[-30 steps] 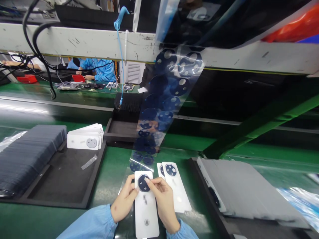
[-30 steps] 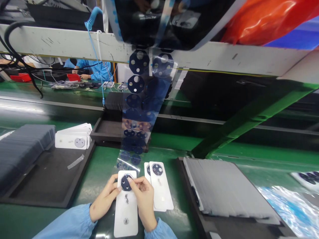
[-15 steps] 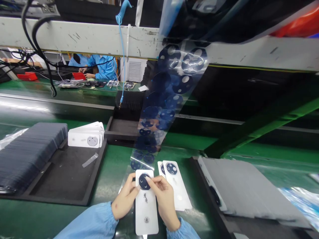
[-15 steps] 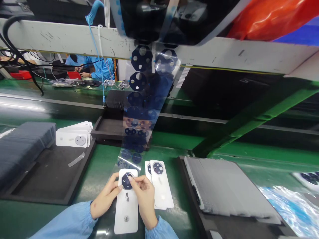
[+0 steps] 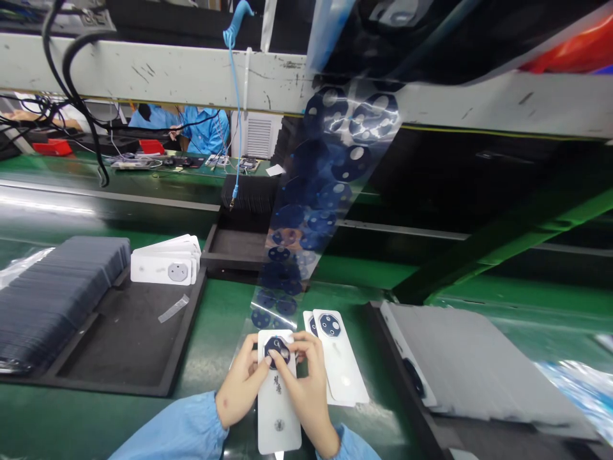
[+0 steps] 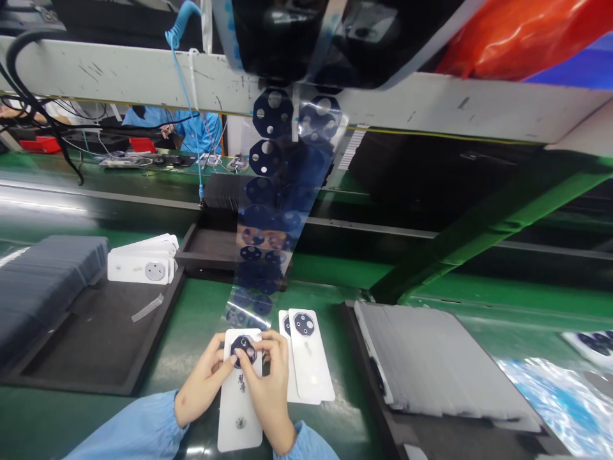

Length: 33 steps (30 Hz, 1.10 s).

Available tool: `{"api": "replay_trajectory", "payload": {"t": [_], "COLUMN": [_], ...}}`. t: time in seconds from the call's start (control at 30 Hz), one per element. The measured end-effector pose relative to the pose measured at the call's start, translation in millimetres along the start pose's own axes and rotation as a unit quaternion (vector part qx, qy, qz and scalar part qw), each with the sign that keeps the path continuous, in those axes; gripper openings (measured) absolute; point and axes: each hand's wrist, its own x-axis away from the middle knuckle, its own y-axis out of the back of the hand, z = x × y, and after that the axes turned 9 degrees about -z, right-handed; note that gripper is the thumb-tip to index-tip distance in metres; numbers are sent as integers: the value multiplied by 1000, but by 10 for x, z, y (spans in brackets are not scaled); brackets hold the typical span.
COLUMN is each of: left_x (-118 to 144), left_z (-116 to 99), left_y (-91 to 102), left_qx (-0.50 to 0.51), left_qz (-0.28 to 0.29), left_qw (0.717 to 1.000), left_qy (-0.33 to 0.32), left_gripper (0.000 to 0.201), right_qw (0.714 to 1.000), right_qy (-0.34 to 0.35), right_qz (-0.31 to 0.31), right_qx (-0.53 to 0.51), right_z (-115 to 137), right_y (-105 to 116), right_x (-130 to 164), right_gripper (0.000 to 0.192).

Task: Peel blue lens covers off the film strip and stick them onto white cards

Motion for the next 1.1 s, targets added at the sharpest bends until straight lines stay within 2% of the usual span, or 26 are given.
{"api": "replay_trajectory", "payload": {"t": [0.2,0.3,0.33,0.37,0.53,0.73,0.93,1.1], "left_x": [-30,-52,-56,-60,-70,-79,-39,-16], "left_z": [10,23,26,28,40,39,-15,-16], "left_y": [21,25,24,21,21,41,36,32], "left_qx": [12,17,18,20,18,27,35,34], "left_qz": [-14,-20,-21,-22,-26,-11,57,79], "left_qw": [1000,1000,1000,999,999,999,997,996], "left_qy": [8,11,12,13,20,26,31,22], "left_gripper": [60,61,61,61,60,61,61,56], "right_qw": [1000,997,995,993,983,977,972,970], "right_qy": [1,-27,-40,-53,-101,-130,-151,-161], "right_qz": [20,58,73,88,127,132,145,139], "right_qx": [-7,-41,-53,-62,-83,-103,-111,-121], "right_z": [-16,-14,-8,2,79,167,186,174], "right_y": [-57,-78,-77,-72,-37,-14,2,-1], "right_x": [137,126,110,90,21,-15,-44,-75], "right_gripper": [31,70,81,83,45,47,42,33]}}
